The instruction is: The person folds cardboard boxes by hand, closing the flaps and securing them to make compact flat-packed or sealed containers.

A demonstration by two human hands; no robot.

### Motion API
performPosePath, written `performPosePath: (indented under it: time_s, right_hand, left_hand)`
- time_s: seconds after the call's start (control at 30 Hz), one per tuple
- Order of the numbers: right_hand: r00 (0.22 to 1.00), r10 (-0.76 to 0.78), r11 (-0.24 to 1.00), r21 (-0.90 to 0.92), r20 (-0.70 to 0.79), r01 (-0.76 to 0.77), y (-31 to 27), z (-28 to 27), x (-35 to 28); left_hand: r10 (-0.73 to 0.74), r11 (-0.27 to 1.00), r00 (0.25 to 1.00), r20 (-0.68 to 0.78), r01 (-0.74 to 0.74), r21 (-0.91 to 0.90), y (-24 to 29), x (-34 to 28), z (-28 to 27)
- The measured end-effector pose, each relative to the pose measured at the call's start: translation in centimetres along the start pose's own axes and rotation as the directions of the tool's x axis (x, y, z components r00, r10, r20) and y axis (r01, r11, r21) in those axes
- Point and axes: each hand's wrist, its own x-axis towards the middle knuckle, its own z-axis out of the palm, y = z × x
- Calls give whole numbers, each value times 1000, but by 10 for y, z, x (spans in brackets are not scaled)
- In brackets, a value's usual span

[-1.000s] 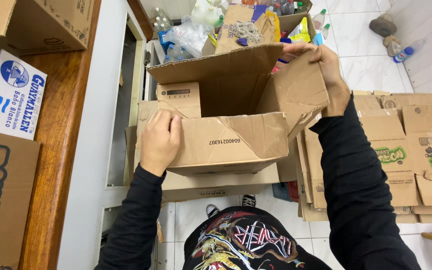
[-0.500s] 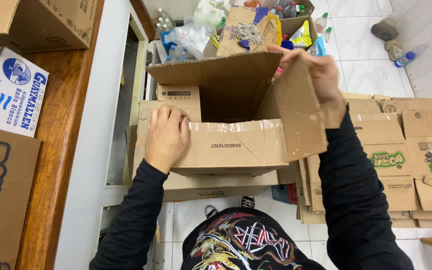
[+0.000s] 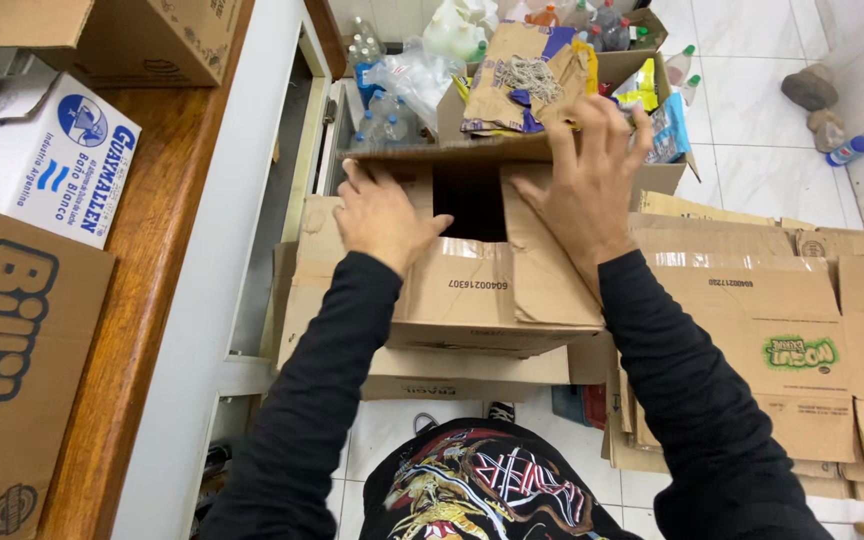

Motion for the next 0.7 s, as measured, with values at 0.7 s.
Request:
performPosePath:
  time_s: [0.7]
  right_hand:
    - [989, -146, 981, 131, 19, 142, 0, 11, -36]
  left_hand:
    - [189, 978, 837, -514, -208, 21, -24, -63, -30]
